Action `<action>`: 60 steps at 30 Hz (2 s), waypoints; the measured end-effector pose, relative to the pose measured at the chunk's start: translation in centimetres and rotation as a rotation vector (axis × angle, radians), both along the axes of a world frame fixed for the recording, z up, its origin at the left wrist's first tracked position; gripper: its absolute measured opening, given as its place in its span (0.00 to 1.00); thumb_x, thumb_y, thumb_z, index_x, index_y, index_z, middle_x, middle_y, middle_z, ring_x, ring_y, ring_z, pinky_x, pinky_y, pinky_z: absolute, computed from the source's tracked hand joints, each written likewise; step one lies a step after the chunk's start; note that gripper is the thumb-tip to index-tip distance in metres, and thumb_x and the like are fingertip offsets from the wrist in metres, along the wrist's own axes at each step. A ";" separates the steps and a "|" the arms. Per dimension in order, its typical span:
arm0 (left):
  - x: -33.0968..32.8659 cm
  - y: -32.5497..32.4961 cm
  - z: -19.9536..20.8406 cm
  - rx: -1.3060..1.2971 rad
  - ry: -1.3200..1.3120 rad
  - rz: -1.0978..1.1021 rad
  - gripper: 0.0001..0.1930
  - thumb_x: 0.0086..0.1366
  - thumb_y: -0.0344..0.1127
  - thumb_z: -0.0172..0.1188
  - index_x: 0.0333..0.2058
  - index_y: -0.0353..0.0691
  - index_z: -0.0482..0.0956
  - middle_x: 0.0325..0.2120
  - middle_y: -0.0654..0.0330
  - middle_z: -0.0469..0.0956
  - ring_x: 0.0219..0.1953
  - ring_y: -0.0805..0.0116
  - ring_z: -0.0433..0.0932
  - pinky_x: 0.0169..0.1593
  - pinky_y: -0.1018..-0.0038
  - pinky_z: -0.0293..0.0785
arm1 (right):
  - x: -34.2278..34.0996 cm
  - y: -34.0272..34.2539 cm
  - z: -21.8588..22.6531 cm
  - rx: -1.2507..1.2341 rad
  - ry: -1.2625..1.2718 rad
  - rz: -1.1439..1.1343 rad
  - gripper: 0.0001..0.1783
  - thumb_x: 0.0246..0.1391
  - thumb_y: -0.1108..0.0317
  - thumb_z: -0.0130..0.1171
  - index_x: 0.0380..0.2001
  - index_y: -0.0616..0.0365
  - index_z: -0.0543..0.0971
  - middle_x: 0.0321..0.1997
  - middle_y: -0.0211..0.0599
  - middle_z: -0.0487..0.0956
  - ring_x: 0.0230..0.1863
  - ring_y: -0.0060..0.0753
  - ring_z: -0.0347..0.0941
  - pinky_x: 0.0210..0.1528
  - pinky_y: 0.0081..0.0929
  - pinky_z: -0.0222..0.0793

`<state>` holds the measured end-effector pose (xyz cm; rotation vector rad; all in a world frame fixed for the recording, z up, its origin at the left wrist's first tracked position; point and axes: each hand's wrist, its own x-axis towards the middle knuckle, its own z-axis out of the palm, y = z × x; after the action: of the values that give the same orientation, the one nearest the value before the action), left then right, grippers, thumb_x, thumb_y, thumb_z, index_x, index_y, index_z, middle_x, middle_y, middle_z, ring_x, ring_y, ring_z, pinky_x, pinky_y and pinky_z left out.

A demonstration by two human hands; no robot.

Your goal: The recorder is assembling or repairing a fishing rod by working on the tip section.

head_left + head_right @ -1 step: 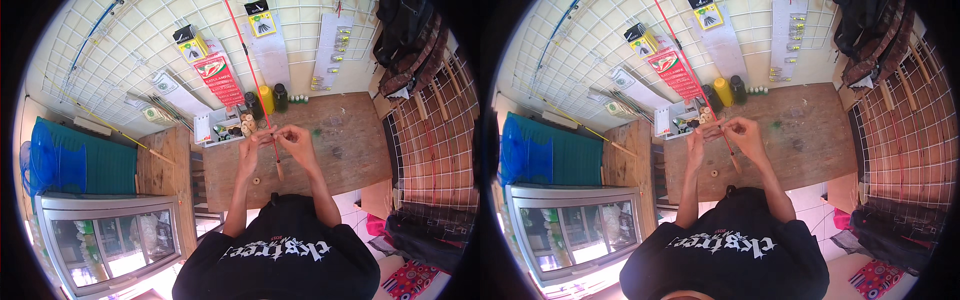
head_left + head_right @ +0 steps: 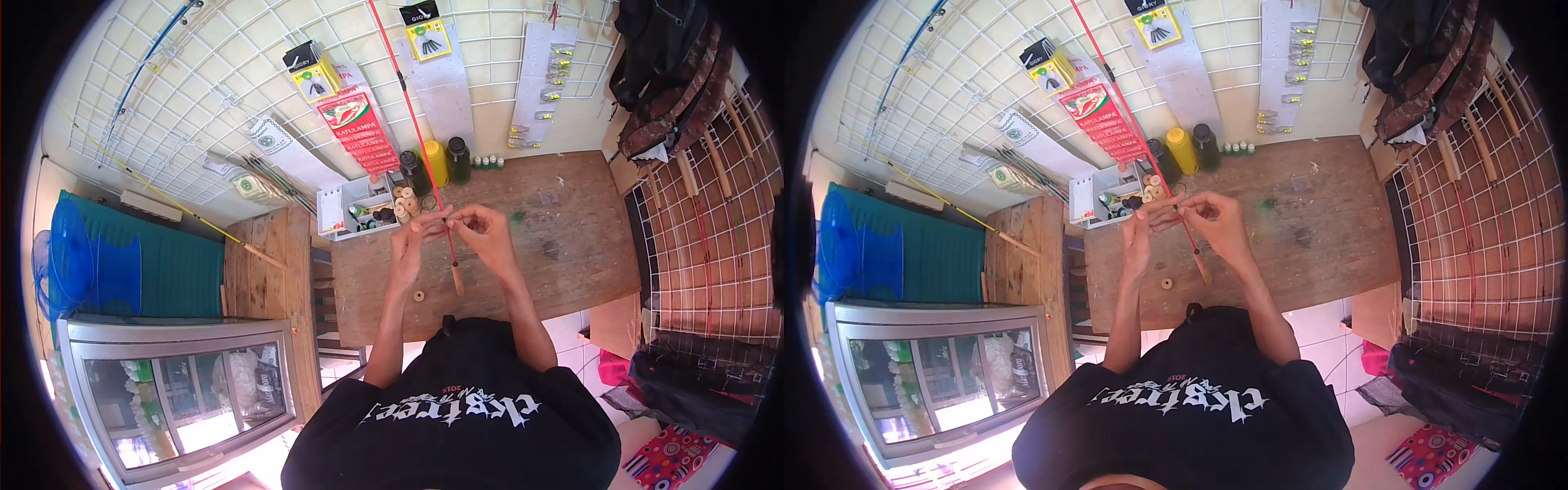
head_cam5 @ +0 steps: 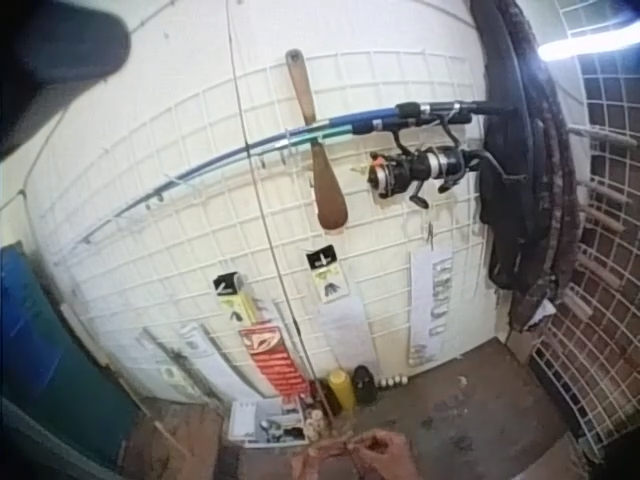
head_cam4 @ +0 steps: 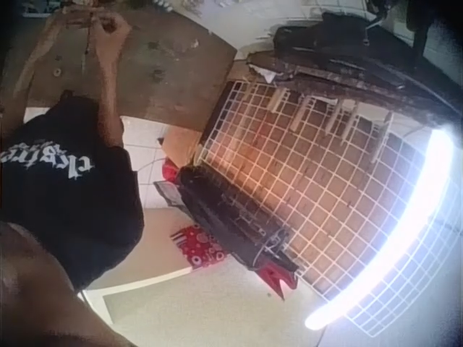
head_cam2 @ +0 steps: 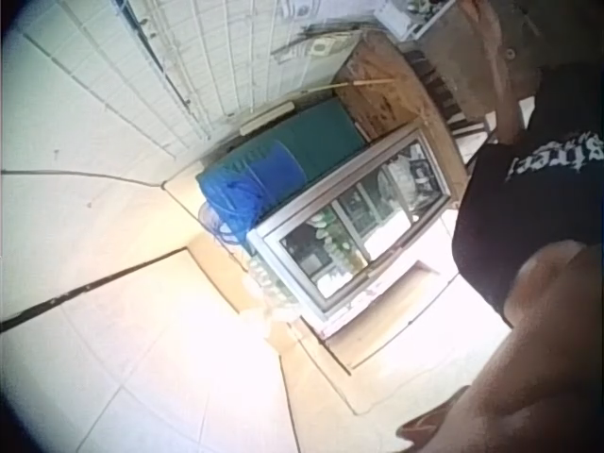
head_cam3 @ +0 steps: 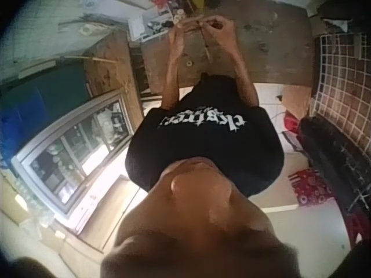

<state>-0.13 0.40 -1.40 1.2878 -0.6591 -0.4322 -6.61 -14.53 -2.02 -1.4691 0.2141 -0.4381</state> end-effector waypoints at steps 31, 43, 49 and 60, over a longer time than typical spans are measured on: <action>-0.5 -0.8 -0.9 0.031 0.037 0.134 0.18 0.56 0.19 0.61 0.46 0.31 0.73 0.38 0.55 0.79 0.40 0.69 0.78 0.44 0.76 0.76 | 0.2 2.2 0.0 0.198 -0.120 -0.081 0.04 0.53 0.74 0.59 0.31 0.63 0.77 0.26 0.24 0.75 0.27 0.11 0.68 0.29 0.11 0.63; -0.8 -1.2 -0.9 0.110 0.003 0.200 0.14 0.58 0.21 0.60 0.44 0.30 0.74 0.32 0.52 0.81 0.36 0.68 0.80 0.42 0.75 0.78 | 4.0 -0.8 9.0 0.025 -0.363 -0.162 0.05 0.52 0.74 0.59 0.32 0.65 0.77 0.28 0.27 0.77 0.30 0.13 0.69 0.33 0.13 0.65; -1.4 -1.4 -1.3 0.113 -0.031 0.208 0.14 0.59 0.22 0.59 0.44 0.29 0.73 0.33 0.51 0.80 0.37 0.66 0.80 0.43 0.74 0.78 | 5.8 -1.5 13.9 0.075 -0.404 -0.063 0.07 0.51 0.73 0.61 0.32 0.66 0.78 0.29 0.29 0.79 0.30 0.12 0.70 0.34 0.14 0.66; -1.6 -1.5 -1.8 0.120 -0.113 0.236 0.11 0.59 0.26 0.61 0.42 0.33 0.77 0.31 0.57 0.82 0.34 0.74 0.81 0.36 0.78 0.77 | 5.6 -1.7 15.6 0.103 -0.399 -0.020 0.07 0.51 0.71 0.62 0.34 0.63 0.80 0.32 0.30 0.80 0.33 0.15 0.73 0.36 0.16 0.67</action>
<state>-1.73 -1.08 -3.19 1.4926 -0.5736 -0.2092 -0.97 -16.21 13.56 -1.2510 -0.0662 -0.7144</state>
